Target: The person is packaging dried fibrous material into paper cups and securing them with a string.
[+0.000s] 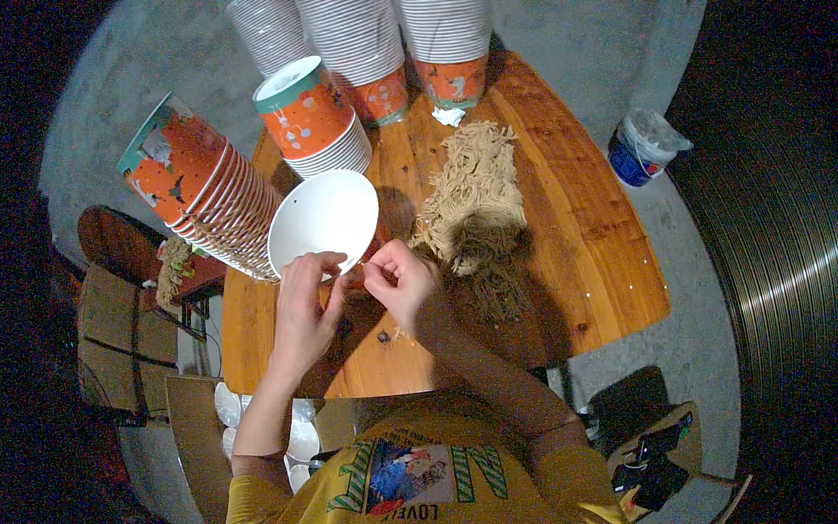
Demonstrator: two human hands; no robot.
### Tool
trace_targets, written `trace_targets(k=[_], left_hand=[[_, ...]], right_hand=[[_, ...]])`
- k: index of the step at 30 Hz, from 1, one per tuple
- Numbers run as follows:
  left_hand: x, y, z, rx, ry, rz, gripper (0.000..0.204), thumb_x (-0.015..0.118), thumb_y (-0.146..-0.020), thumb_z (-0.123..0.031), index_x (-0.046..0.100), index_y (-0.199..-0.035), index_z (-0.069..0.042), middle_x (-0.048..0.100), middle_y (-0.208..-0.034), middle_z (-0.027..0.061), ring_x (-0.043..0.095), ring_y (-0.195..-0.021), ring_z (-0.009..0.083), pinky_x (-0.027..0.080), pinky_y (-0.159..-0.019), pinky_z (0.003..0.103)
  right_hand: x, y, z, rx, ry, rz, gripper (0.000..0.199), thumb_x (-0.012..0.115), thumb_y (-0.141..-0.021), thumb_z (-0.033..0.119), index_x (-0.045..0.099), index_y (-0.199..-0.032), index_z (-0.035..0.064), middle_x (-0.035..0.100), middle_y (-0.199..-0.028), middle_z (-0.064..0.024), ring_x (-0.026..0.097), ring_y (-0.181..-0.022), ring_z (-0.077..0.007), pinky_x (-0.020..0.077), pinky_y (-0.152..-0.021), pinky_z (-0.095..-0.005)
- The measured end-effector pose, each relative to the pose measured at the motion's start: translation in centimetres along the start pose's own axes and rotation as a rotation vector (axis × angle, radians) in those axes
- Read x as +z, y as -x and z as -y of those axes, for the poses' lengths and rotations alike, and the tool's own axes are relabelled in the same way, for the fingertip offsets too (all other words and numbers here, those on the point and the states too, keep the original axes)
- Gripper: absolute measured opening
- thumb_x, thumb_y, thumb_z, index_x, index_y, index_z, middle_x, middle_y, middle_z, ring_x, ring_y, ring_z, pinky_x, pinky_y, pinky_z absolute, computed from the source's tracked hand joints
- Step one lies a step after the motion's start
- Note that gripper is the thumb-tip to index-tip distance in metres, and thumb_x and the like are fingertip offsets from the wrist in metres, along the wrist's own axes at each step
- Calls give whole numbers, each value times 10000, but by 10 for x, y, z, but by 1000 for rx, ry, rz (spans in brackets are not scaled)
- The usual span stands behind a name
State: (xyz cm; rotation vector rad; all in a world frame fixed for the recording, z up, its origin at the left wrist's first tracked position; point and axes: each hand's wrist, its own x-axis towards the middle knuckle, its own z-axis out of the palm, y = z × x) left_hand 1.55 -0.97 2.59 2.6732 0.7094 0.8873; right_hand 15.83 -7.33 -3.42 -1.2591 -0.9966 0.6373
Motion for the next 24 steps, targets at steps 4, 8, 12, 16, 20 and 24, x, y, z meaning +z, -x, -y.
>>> trace_targets(k=[4,8,12,16,20,24], left_hand=[[-3,-2,3,3,30,-15,224,619,-832,-46,560,-1047,-21,556,-823,122,558,-794,286,413,-753,380],[-12,-21,5,-229,272,148,212,521,-929,-112,554,-1112,-11,598,-867,177,595,-812,336,468,-729,407],[-13,-39,36,-191,337,409,180,529,-934,-133,589,-1038,1,639,-855,147,614,-757,251,471,-706,346],[-13,-57,43,-304,548,679,167,555,-934,-163,591,-995,-11,578,-786,32,494,-738,102,444,-688,273],[-11,-60,43,-184,480,688,156,547,-935,-163,549,-945,-7,572,-774,54,507,-741,128,440,-697,283],[-12,-59,36,-167,361,597,136,525,-936,-151,509,-928,-17,561,-786,139,537,-735,239,437,-701,330]], right_hand=[[4,-3,-3,25,13,8,106,627,-830,42,534,-866,6,626,-709,-63,598,-653,-89,490,-606,-267],[1,-5,-6,43,-29,12,110,631,-832,46,534,-867,9,626,-709,-55,596,-646,-91,489,-600,-267],[6,-6,-7,27,-46,19,109,633,-834,51,536,-867,14,623,-704,-50,588,-634,-88,485,-594,-262],[5,-7,-6,62,-23,36,104,632,-840,59,538,-866,22,621,-706,-46,576,-629,-78,480,-587,-259],[1,-8,-2,116,29,62,109,630,-852,88,539,-861,28,622,-718,-37,564,-626,-68,468,-579,-254],[-6,-10,-7,48,-22,97,121,628,-861,104,535,-888,32,598,-690,-24,541,-592,-75,450,-551,-256]])
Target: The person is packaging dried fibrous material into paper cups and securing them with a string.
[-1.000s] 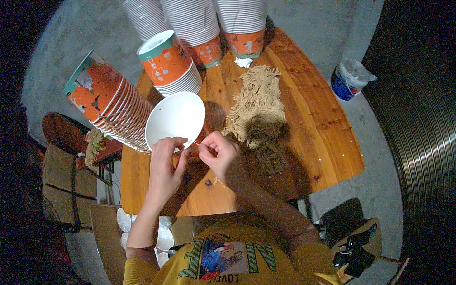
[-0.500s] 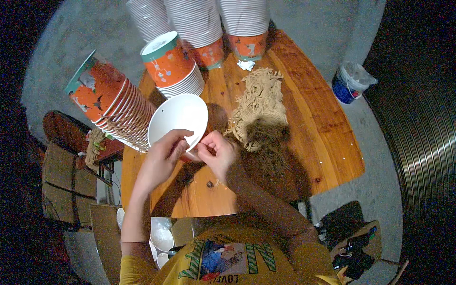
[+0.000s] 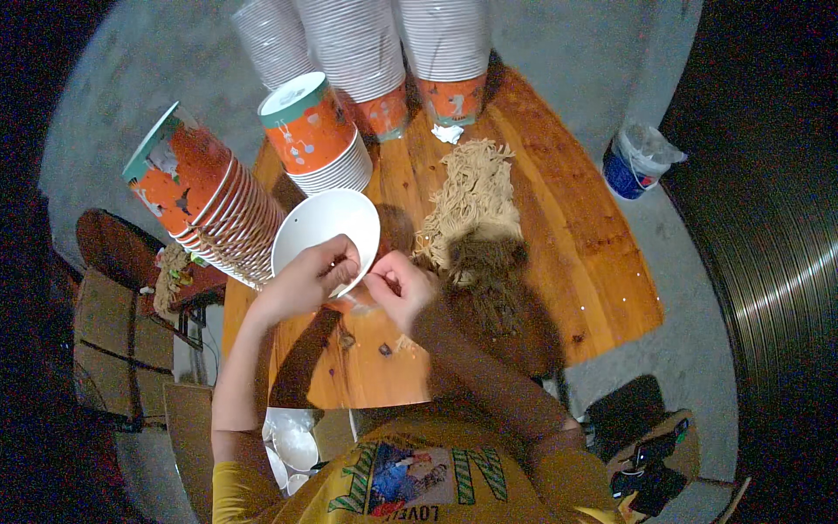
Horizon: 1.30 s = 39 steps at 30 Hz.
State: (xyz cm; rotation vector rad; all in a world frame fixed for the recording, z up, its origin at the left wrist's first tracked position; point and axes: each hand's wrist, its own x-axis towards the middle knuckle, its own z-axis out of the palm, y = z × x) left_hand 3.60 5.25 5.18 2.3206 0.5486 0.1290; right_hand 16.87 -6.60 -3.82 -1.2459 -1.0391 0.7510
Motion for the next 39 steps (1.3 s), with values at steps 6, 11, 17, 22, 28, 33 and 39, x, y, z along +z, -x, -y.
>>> trace_targets(k=[6,11,17,22,28,33,39], left_hand=[[-2,6,-2,149,-18,-339,101,534,-916,-90,497,-933,2,500,-899,138,526,-822,280,435,-739,342],[2,2,-8,134,116,-282,120,536,-920,-74,515,-1023,-16,520,-923,74,522,-819,186,435,-742,296],[4,1,-4,-164,713,-19,347,578,-877,-24,480,-1210,-24,577,-943,35,536,-882,91,439,-783,235],[8,-8,5,-252,803,22,315,602,-850,-30,520,-1154,-4,594,-929,40,547,-822,84,437,-752,215],[8,-10,8,-238,756,4,139,608,-866,-99,600,-987,-31,595,-846,3,505,-706,54,409,-645,200],[8,-11,5,-198,745,1,158,594,-888,-125,604,-1003,-17,612,-881,4,509,-730,42,419,-668,197],[14,-8,3,-159,708,10,230,587,-912,-175,617,-1058,0,630,-950,14,519,-802,37,430,-752,200]], right_hand=[[-5,-4,37,-178,158,-87,121,610,-883,102,546,-962,36,530,-640,-14,480,-553,-75,402,-512,-255],[-7,-21,33,-36,149,86,92,617,-887,117,582,-894,31,526,-656,12,435,-560,-45,373,-515,-229],[-6,-29,12,-20,-154,108,79,595,-906,111,581,-897,34,525,-683,61,428,-592,4,332,-506,-195],[-8,-31,13,5,-156,107,111,584,-912,116,538,-962,28,531,-704,25,469,-595,-37,373,-519,-209],[-35,-28,71,204,-51,272,169,560,-911,147,515,-1047,57,566,-736,-5,463,-571,-32,366,-498,-179],[-38,-44,86,165,-46,481,159,566,-897,145,556,-1022,47,611,-787,-13,469,-548,-28,351,-450,-164],[-37,-59,86,221,-56,386,173,578,-885,176,608,-987,40,647,-825,0,448,-522,-13,343,-426,-162]])
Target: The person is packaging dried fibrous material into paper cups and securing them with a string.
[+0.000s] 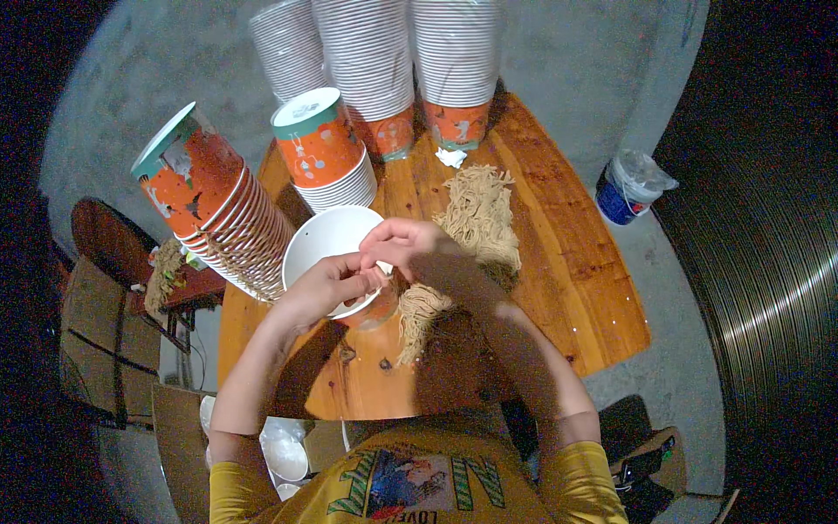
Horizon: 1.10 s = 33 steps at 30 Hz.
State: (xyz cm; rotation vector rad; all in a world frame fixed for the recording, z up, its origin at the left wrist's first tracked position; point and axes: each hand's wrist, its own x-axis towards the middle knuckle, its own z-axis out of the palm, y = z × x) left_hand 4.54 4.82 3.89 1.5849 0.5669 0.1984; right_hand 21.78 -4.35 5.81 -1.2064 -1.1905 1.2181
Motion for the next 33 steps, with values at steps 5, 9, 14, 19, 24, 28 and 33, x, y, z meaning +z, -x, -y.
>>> trace_targets(k=[5,9,14,19,24,28,33], left_hand=[[-4,2,-7,-29,-20,67,189,582,-911,-151,632,-1017,-4,595,-859,-11,476,-722,39,405,-660,196],[-3,-4,-5,-36,-7,64,153,580,-905,-130,637,-975,-7,538,-766,-37,431,-652,43,360,-581,195],[-4,-4,-4,-34,-11,37,123,580,-897,-126,625,-919,-14,536,-763,-37,433,-647,43,362,-582,192],[-3,-4,-5,-63,-5,40,103,569,-896,-119,612,-903,-26,539,-759,-30,445,-644,45,367,-580,190],[-11,-7,-1,-217,306,67,91,549,-897,-86,599,-949,-30,582,-776,-11,526,-653,40,427,-549,163],[-5,-7,-9,-234,367,82,90,553,-896,-60,600,-962,-23,601,-805,-2,569,-673,29,483,-565,135],[-7,-2,-10,-252,405,55,90,585,-886,-45,596,-970,-15,625,-852,20,593,-695,36,509,-597,127]], right_hand=[[-7,9,-15,39,25,-144,257,589,-877,247,627,-1005,27,659,-831,11,489,-585,-32,383,-506,-179],[-1,18,-46,-105,105,-239,177,624,-862,182,635,-980,51,634,-794,14,471,-561,-50,385,-497,-206],[7,21,-43,-503,574,-326,121,665,-816,41,624,-929,51,571,-738,-14,455,-542,-79,373,-499,-233],[15,24,-47,-601,584,-386,98,668,-804,21,571,-808,37,491,-638,-8,429,-519,-72,341,-479,-224],[42,28,-49,-221,427,-296,117,655,-820,96,551,-863,63,550,-760,-72,531,-590,-155,410,-513,-299],[49,28,-57,-555,513,-477,138,679,-804,71,553,-859,62,551,-756,-63,532,-595,-151,414,-523,-299],[50,27,-60,-660,631,-480,123,667,-813,48,561,-872,68,546,-745,-59,527,-585,-158,422,-536,-301]])
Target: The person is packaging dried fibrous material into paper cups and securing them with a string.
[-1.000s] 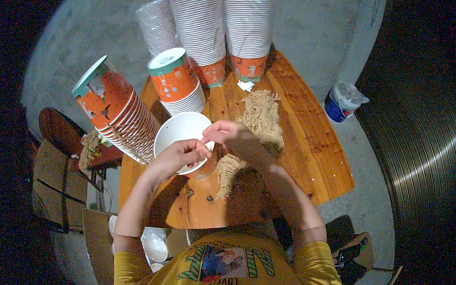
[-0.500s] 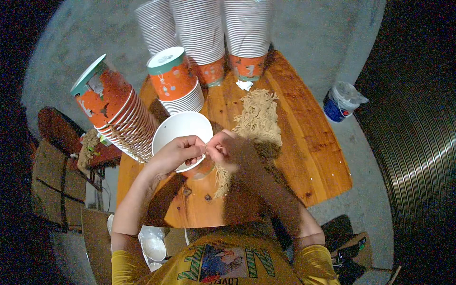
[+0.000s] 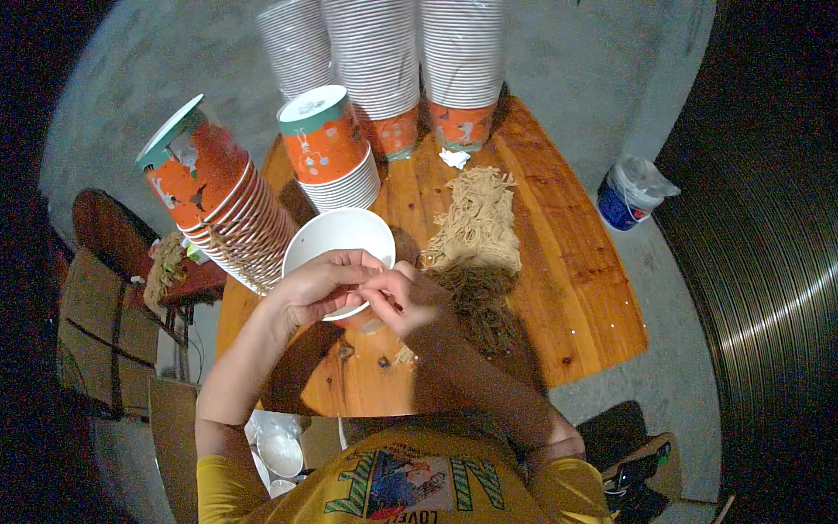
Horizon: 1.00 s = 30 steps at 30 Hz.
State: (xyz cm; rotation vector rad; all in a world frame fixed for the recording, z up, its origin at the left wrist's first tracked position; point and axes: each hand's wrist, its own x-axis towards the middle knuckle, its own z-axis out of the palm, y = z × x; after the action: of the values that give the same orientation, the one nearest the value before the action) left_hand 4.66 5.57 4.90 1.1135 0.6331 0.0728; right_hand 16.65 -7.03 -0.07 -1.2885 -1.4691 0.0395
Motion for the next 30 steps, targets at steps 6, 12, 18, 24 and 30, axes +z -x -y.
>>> trace_targets(k=[6,12,18,24,30], left_hand=[[-4,4,-1,52,-37,42,163,583,-881,-14,555,-1042,-9,627,-891,40,607,-741,78,523,-669,176],[1,11,11,450,-637,-94,205,579,-859,2,507,-1050,-11,544,-863,25,511,-772,91,445,-715,225],[14,17,8,531,-764,-132,237,575,-859,-6,492,-1079,-35,514,-834,15,480,-741,77,425,-671,229],[11,15,6,467,-723,-125,269,583,-865,-14,494,-1117,-32,510,-833,3,485,-754,77,428,-685,225],[8,15,3,450,-729,-46,278,581,-875,-29,500,-1141,-22,518,-903,11,495,-835,89,435,-774,232]], right_hand=[[-4,8,-16,213,-341,-17,214,643,-818,13,543,-1000,67,527,-695,-27,502,-552,-110,401,-502,-258],[-10,5,-27,204,-939,-11,179,517,-907,1,505,-1086,-9,496,-666,14,466,-546,-39,398,-518,-182],[-12,3,-14,281,-321,132,326,669,-834,95,496,-1099,17,524,-682,-21,471,-554,-74,353,-486,-221],[-6,5,-16,366,-205,49,145,679,-833,108,561,-902,57,485,-611,-16,463,-544,-92,396,-510,-274],[-8,6,-19,365,-278,26,123,664,-832,66,548,-871,62,468,-580,-4,449,-525,-72,391,-491,-273]])
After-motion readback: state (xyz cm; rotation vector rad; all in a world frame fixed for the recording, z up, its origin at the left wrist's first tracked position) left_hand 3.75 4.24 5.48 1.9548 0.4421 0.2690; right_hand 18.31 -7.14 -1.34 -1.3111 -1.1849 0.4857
